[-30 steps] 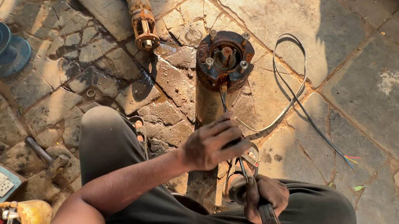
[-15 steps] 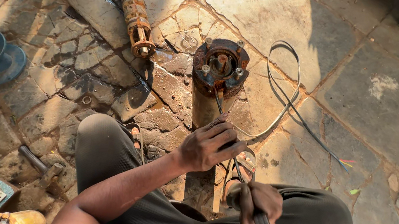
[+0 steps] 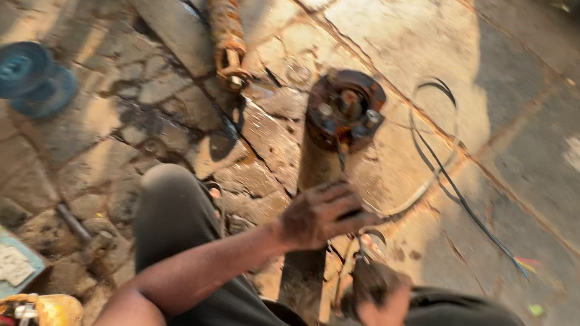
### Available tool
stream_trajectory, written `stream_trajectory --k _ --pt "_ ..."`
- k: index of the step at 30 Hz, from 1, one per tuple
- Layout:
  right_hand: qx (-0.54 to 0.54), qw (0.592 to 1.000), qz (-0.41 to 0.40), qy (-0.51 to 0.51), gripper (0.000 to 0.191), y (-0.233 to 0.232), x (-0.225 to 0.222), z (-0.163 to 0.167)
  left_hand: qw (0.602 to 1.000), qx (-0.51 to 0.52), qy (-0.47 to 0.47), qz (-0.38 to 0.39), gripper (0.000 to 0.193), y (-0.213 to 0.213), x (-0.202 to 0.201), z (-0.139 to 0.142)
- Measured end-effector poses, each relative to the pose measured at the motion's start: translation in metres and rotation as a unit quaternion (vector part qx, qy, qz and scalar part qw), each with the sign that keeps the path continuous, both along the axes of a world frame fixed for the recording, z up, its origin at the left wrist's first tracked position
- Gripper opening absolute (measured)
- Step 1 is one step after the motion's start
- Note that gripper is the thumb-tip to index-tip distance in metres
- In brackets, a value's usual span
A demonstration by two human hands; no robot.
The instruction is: The person sits on the floor and uses a metal bar to repeatedly strike and loosen a bolt on a vertical water pump. The person retrieves the tool from a nearby bucket and continues the striking action throughout the clip.
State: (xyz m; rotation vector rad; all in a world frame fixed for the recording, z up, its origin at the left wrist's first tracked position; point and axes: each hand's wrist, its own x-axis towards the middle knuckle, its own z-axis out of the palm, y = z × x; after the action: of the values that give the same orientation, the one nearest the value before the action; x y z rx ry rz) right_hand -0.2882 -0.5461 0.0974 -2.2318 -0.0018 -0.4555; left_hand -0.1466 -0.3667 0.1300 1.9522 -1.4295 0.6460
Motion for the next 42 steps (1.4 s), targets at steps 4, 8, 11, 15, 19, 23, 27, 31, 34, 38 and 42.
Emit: stream_trajectory --k 4,8,11,15,19,23,27,31,34,38,42 --pt "0.077 0.979 0.023 -0.189 0.026 0.007 0.007 -0.008 1.0 -0.005 -0.023 -0.013 0.034 -0.002 0.003 0.002" --pt "0.102 0.991 -0.015 -0.082 0.028 0.006 0.01 -0.017 0.999 0.019 -0.034 0.003 0.033 -0.004 0.005 -0.004" --pt "0.063 0.993 -0.015 -0.095 0.026 -0.002 0.006 -0.025 0.999 0.024 -0.021 0.001 0.034 -0.002 0.004 -0.007" --pt "0.131 0.991 -0.014 -0.009 0.018 -0.002 0.01 -0.039 0.999 0.014 -0.039 0.008 0.037 0.003 0.005 -0.005" --pt "0.066 0.995 -0.038 0.07 0.021 0.003 0.017 -0.043 0.998 0.05 -0.029 -0.003 0.035 0.002 0.005 0.0" --pt "0.056 0.998 -0.017 -0.027 0.023 0.001 0.015 -0.03 0.998 0.052 -0.028 -0.003 0.03 -0.001 0.003 0.002" --pt "0.048 0.983 0.04 -0.172 0.023 0.001 0.01 -0.019 0.999 0.018 -0.031 0.0 0.026 0.001 -0.001 0.003" --pt "0.021 0.999 -0.011 -0.024 0.031 0.003 0.013 -0.019 1.0 0.002 -0.008 -0.006 0.026 0.002 -0.001 0.004" --pt "0.066 0.979 0.05 -0.187 0.028 0.004 0.015 -0.021 1.0 -0.013 -0.021 -0.001 0.027 0.0 0.001 0.003" --pt "0.056 0.998 -0.013 -0.002 0.027 0.006 0.014 -0.016 1.0 0.018 0.0 0.01 0.034 -0.001 0.0 0.003" --pt "0.041 0.982 0.02 -0.181 0.026 0.007 0.012 -0.006 1.0 0.005 -0.002 0.001 0.036 -0.001 -0.007 0.006"
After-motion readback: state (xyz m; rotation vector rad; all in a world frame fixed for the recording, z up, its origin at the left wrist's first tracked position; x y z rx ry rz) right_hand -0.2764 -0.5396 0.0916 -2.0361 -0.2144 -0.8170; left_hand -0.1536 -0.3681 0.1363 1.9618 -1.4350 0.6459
